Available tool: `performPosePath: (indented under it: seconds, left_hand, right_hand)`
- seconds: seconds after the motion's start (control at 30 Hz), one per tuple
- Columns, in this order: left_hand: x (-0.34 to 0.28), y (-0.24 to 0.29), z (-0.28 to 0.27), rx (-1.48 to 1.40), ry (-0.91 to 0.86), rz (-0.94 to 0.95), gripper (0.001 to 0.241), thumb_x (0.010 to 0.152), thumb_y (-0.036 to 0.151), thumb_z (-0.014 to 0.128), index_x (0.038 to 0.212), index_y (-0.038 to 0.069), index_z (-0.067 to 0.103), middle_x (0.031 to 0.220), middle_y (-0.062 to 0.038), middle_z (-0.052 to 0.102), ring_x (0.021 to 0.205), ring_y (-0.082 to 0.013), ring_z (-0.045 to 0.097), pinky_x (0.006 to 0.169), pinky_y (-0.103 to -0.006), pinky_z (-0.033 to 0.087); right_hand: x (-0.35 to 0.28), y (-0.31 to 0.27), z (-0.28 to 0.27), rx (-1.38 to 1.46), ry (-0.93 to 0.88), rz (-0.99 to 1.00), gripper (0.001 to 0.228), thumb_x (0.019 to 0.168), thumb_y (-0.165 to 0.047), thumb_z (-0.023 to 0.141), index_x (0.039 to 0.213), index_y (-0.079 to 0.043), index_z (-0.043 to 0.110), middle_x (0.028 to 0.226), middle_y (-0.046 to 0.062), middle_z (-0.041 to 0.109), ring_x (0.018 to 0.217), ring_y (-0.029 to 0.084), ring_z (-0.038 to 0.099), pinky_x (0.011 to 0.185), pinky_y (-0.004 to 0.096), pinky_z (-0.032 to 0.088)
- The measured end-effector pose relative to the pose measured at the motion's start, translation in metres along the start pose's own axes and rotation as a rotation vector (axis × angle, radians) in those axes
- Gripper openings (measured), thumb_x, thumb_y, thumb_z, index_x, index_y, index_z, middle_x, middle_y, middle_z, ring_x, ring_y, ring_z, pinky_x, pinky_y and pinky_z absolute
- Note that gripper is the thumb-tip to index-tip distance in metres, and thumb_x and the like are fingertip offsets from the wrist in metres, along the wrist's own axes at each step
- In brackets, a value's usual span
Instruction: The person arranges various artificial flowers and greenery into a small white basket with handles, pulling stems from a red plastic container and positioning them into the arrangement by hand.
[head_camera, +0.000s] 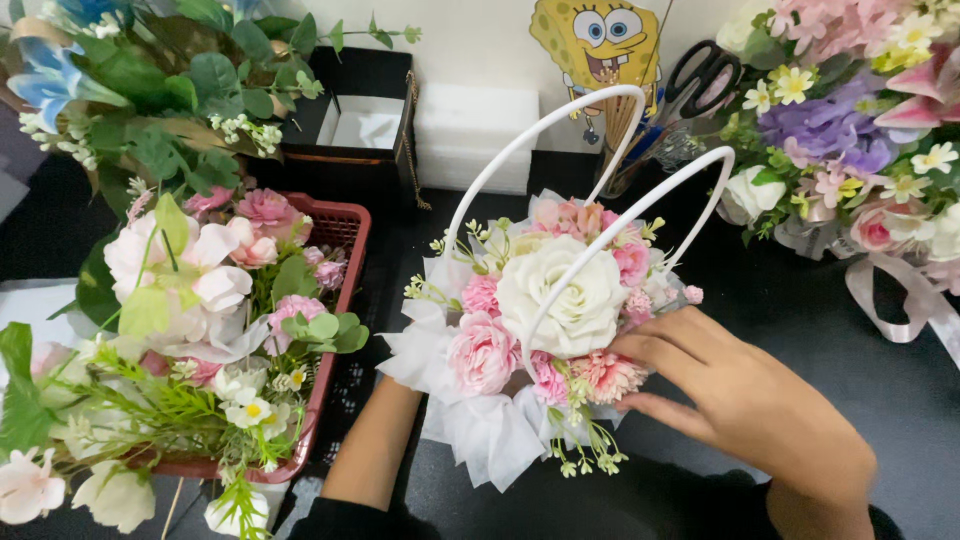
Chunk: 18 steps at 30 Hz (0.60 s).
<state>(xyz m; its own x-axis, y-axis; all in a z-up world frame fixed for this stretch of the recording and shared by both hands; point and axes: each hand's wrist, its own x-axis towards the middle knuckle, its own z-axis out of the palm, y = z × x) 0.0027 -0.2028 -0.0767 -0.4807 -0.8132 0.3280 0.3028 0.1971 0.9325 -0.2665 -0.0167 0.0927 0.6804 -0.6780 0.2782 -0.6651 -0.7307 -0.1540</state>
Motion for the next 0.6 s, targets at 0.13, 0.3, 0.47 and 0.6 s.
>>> performPosePath:
  seconds: [0.13,0.3,0.47,0.6]
  left_hand:
    - [-0.006,0.011,0.005,0.05,0.008,0.027,0.045,0.086,0.029,0.059,0.125,0.008,0.051,0.126,-0.01,0.055,0.115,-0.0178,0.054,0.101,-0.0329,0.042]
    - [0.003,0.062,0.009,-0.054,0.247,0.047,0.028,0.091,0.026,0.052,0.112,0.007,0.054,0.102,-0.011,0.061,0.085,-0.0123,0.058,0.076,-0.0216,0.046]
    - [-0.035,0.167,0.066,0.163,0.161,0.358,0.028,0.095,0.028,0.048,0.116,0.01,0.046,0.108,-0.004,0.048,0.096,-0.0094,0.044,0.086,-0.0212,0.036]
    - [-0.063,0.219,0.119,0.716,-0.368,0.562,0.014,0.095,0.01,0.047,0.103,0.009,0.058,0.101,-0.003,0.061,0.097,-0.0202,0.056,0.095,-0.036,0.031]
  right_hand:
    - [-0.005,0.005,0.005,0.019,-0.056,0.029,0.037,0.082,-0.028,0.062,0.114,-0.012,0.054,0.105,0.005,0.057,0.098,0.022,0.056,0.088,0.035,0.041]
    - [-0.007,0.009,0.006,0.055,-0.156,0.017,0.024,0.084,-0.022,0.058,0.107,-0.016,0.055,0.105,0.005,0.052,0.099,0.022,0.053,0.085,0.034,0.041]
    - [-0.002,-0.002,0.004,0.067,-0.126,-0.026,0.037,0.083,-0.027,0.058,0.117,-0.013,0.052,0.111,0.009,0.053,0.109,0.025,0.051,0.092,0.038,0.04]
    - [0.004,-0.013,0.013,-0.075,-0.072,-0.018,0.045,0.076,-0.021,0.064,0.117,-0.013,0.048,0.112,0.011,0.047,0.107,0.027,0.048,0.089,0.036,0.04]
